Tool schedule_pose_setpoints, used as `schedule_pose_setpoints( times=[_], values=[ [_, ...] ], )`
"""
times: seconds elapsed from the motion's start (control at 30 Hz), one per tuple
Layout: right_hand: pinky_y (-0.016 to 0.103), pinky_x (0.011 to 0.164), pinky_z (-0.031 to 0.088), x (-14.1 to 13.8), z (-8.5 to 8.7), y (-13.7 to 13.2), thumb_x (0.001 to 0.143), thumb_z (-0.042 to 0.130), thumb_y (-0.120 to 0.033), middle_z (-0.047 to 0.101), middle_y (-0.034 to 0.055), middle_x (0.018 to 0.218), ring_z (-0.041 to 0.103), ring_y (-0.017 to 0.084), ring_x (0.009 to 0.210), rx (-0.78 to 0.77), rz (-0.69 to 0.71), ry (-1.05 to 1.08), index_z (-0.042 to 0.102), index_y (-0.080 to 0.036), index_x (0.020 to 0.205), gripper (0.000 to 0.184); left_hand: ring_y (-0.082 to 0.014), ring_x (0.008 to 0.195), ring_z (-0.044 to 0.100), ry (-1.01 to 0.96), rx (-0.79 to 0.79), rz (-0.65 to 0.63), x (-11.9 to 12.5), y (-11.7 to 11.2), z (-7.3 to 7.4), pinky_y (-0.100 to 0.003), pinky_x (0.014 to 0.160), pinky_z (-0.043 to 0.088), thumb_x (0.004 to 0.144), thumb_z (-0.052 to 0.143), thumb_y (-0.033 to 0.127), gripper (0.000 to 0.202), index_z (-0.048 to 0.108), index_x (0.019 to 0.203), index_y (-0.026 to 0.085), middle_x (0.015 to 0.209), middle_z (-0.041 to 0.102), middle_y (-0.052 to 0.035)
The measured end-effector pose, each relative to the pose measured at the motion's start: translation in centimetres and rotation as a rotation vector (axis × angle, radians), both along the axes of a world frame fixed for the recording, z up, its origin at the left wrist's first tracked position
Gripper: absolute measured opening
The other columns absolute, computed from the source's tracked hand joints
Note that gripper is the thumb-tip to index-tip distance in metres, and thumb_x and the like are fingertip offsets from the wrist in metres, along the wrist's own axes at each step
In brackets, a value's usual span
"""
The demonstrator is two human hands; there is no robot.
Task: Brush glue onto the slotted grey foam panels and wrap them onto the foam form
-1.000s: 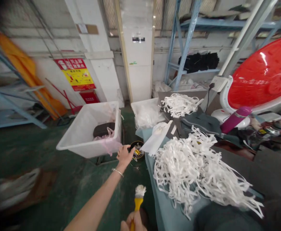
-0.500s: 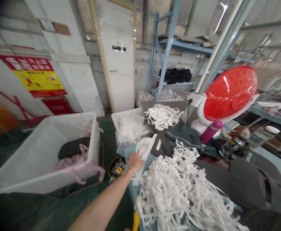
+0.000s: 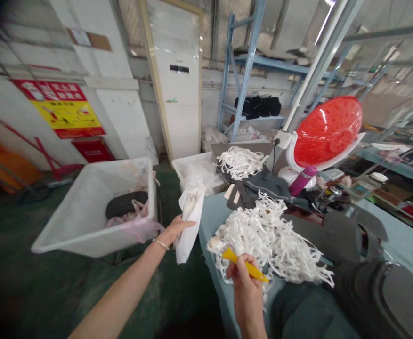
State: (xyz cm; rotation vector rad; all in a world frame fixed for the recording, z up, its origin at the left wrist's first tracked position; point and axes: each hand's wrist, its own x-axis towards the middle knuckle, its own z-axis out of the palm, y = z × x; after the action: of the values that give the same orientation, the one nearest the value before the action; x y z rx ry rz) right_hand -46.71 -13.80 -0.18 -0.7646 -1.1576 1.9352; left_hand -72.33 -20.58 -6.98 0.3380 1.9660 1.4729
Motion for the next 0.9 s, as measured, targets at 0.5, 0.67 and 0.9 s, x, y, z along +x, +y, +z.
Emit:
schedule_pose_setpoints(
  times=[0.5, 0.67, 0.9],
  values=[
    [0.017, 0.038, 0.025, -7.1, -1.8, -7.8, 0.071, 0.069, -0.035, 0.037, -0.0087, 0.049, 0.031, 0.004, 0.040, -0.374, 0.333, 0.036, 0.044, -0.019, 0.063, 0.030, -0.0210, 0.075, 0.064, -0.413, 0.238, 0.199, 12.3, -23.1, 1.2, -0.029, 0.063, 0.050, 0.059, 0.067, 0.017, 0.077, 0.040, 0.130, 0.019, 0.099, 0.066, -0.0057],
    [0.019, 0.036, 0.024, -12.0, -3.2, -10.4, 0.077, 0.063, -0.047, 0.049, -0.0054, 0.050, 0.037, 0.006, 0.038, 0.190, 0.348, -0.121, 0.053, -0.018, 0.073, 0.030, -0.0198, 0.074, 0.061, -0.374, 0.156, 0.313, 12.5, -23.0, 0.8, -0.028, 0.062, 0.048, 0.057, 0.062, 0.014, 0.072, 0.042, 0.126, 0.017, 0.095, 0.064, -0.0051],
    [0.022, 0.053, 0.039, -19.6, -7.1, -10.1, 0.083, 0.050, -0.050, 0.052, -0.0022, 0.054, 0.049, 0.011, 0.051, 0.783, 0.567, -0.182, 0.051, -0.020, 0.064, 0.035, -0.0202, 0.076, 0.059, -0.283, -0.030, 0.487, 9.6, -19.9, -0.4, -0.027, 0.062, 0.045, 0.051, 0.058, 0.008, 0.058, 0.049, 0.108, 0.016, 0.081, 0.060, -0.0013]
  ],
)
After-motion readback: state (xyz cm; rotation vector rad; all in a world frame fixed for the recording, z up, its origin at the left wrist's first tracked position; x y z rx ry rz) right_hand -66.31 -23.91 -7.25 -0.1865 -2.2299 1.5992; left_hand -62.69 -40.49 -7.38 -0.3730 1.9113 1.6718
